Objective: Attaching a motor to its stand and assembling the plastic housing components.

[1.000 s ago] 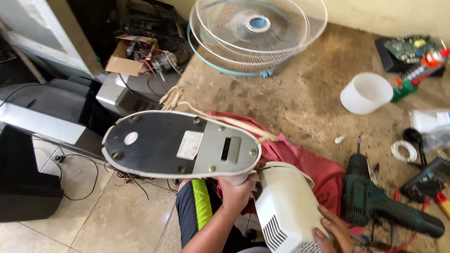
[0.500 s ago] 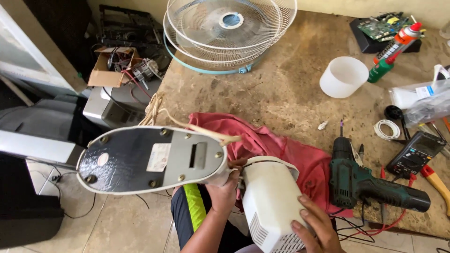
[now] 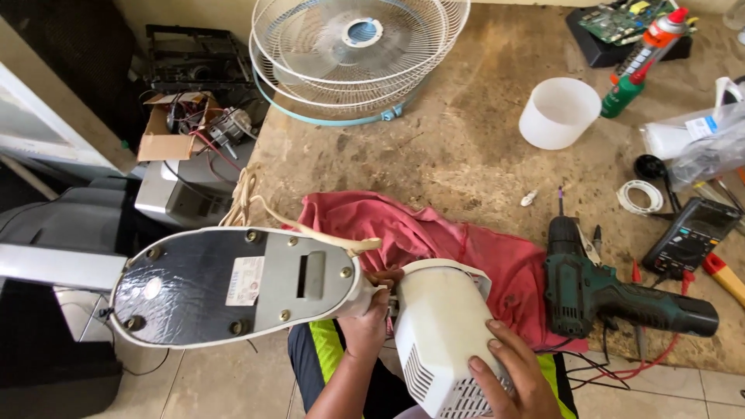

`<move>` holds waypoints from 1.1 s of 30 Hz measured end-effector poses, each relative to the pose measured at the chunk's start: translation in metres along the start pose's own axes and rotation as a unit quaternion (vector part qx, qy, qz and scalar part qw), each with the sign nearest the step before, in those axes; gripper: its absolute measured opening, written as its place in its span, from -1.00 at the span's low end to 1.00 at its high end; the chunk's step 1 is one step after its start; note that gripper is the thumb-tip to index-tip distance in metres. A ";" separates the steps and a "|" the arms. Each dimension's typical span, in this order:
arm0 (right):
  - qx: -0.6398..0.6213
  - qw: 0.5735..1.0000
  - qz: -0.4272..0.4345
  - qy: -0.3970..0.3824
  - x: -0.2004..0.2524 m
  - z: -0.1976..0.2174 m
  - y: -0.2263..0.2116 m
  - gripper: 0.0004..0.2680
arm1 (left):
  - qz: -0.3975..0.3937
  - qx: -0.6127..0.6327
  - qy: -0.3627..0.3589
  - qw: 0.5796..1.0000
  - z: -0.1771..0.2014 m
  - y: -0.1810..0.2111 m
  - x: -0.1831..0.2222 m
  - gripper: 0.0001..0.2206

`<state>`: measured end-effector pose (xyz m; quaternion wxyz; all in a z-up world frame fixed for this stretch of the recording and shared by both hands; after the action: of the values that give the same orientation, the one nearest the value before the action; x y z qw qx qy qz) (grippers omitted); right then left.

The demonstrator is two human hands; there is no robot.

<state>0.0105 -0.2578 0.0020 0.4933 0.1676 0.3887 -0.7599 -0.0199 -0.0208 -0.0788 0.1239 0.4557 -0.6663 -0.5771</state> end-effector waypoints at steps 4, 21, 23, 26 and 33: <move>0.017 0.999 0.012 0.031 -0.002 -0.001 -0.005 -0.69 | 0.010 -0.025 -0.025 0.999 0.000 0.003 -0.001 -0.84; -0.005 0.993 -0.025 -0.114 -0.033 0.001 0.056 0.08 | 0.140 -0.055 0.147 0.978 -0.032 0.053 -0.035 -0.72; 0.011 0.978 -0.101 -0.182 -0.076 0.014 0.059 0.13 | 0.187 -0.077 0.150 0.968 -0.035 0.053 -0.047 -0.77; -0.064 0.976 -0.089 -0.189 -0.142 0.031 0.060 0.04 | 0.192 -0.130 0.050 0.971 -0.038 0.041 -0.071 -0.59; -0.150 0.973 -0.073 -0.160 -0.189 0.025 0.091 -0.09 | 0.208 0.090 0.099 0.969 -0.054 -0.021 -0.083 -0.46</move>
<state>0.1800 -0.1786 0.0999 0.5118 -0.0608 0.4255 -0.7438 0.0736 0.0077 -0.0507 0.2652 0.3714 -0.7799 -0.4283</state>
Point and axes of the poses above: each hand's wrist, its own x-axis away from the middle knuckle, its own z-axis out of the back of the hand, y = z × x, the point moved 4 cm from there along -x, towards the middle knuckle, and after that the axes turned 5 degrees about -x, right-handed, at the moved point
